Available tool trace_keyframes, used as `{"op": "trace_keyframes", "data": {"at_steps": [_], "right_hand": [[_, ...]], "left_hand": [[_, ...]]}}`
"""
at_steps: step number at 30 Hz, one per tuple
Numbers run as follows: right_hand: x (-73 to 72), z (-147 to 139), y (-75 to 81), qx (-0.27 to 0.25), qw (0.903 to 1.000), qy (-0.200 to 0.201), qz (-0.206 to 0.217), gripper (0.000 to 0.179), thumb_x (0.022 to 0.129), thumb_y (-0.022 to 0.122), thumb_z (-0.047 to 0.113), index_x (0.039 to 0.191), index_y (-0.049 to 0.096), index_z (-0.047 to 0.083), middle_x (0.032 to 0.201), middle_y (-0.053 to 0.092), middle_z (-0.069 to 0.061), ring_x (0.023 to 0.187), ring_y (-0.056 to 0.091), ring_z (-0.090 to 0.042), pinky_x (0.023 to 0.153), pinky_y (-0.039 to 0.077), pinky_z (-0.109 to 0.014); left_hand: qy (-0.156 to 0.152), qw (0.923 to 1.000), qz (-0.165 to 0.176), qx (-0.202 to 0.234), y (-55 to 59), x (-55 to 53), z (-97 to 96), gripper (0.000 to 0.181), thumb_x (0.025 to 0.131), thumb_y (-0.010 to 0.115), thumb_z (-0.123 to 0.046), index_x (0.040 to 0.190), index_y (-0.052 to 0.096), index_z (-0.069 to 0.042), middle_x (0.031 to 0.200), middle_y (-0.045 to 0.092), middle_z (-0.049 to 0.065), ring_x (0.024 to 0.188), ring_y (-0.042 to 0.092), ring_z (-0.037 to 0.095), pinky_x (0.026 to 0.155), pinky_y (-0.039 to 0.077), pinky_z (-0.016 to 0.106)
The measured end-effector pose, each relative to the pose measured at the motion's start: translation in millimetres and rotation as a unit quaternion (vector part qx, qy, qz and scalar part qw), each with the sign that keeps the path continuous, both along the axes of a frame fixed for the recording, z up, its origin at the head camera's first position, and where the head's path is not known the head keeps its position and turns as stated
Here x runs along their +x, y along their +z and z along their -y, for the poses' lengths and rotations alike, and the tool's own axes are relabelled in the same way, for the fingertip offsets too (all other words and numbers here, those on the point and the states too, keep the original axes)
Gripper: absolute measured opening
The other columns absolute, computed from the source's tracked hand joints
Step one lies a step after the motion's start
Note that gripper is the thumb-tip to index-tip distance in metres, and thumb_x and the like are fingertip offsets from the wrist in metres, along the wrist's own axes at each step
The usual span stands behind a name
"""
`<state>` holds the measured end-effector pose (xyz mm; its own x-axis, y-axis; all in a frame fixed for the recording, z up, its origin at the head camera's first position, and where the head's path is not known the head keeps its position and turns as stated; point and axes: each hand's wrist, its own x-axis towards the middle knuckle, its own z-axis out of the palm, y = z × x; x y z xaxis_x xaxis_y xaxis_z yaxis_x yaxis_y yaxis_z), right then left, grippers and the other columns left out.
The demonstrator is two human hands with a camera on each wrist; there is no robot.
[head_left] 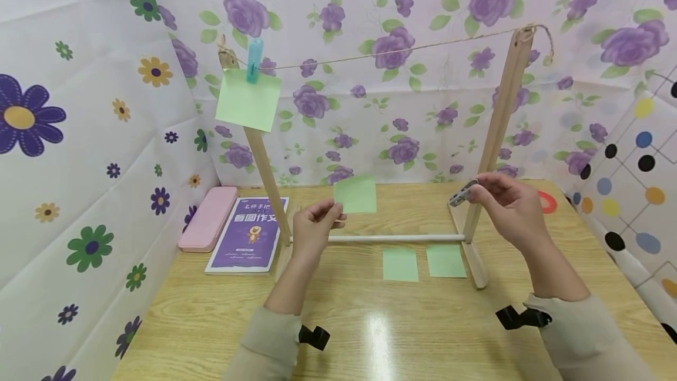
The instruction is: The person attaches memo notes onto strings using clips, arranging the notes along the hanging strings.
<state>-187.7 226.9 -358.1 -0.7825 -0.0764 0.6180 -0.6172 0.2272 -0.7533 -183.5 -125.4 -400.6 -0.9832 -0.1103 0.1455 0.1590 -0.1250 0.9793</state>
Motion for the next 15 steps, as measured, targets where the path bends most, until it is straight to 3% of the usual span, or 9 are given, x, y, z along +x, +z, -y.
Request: {"op": "trace_keyframes", "data": {"at_steps": [9,15], "right_hand": [[-11.3,17,32.6,-0.059,0.9948,0.068,-0.048,0.012,0.092,0.067,-0.01,0.1,0.067,-0.019,0.086,0.074,-0.002,0.076,0.072,-0.008,0.074,0.059,-0.015],[-17.3,26,49.1,-0.046,0.9954,0.061,-0.058,0.009,0.091,0.064,-0.015,0.099,0.068,-0.018,0.084,0.074,0.002,0.073,0.071,-0.007,0.07,0.058,-0.014]], "left_hand": [[0.022,0.9982,-0.038,0.042,24.5,-8.0,-2.6,0.016,0.091,0.076,-0.007,0.101,0.072,0.005,0.087,0.074,0.01,0.071,0.073,0.014,0.073,0.064,0.03],[0.034,0.996,-0.043,0.071,34.9,-11.4,-4.2,0.013,0.092,0.075,-0.005,0.101,0.072,0.004,0.087,0.074,0.008,0.073,0.074,0.014,0.076,0.063,0.031]]}}
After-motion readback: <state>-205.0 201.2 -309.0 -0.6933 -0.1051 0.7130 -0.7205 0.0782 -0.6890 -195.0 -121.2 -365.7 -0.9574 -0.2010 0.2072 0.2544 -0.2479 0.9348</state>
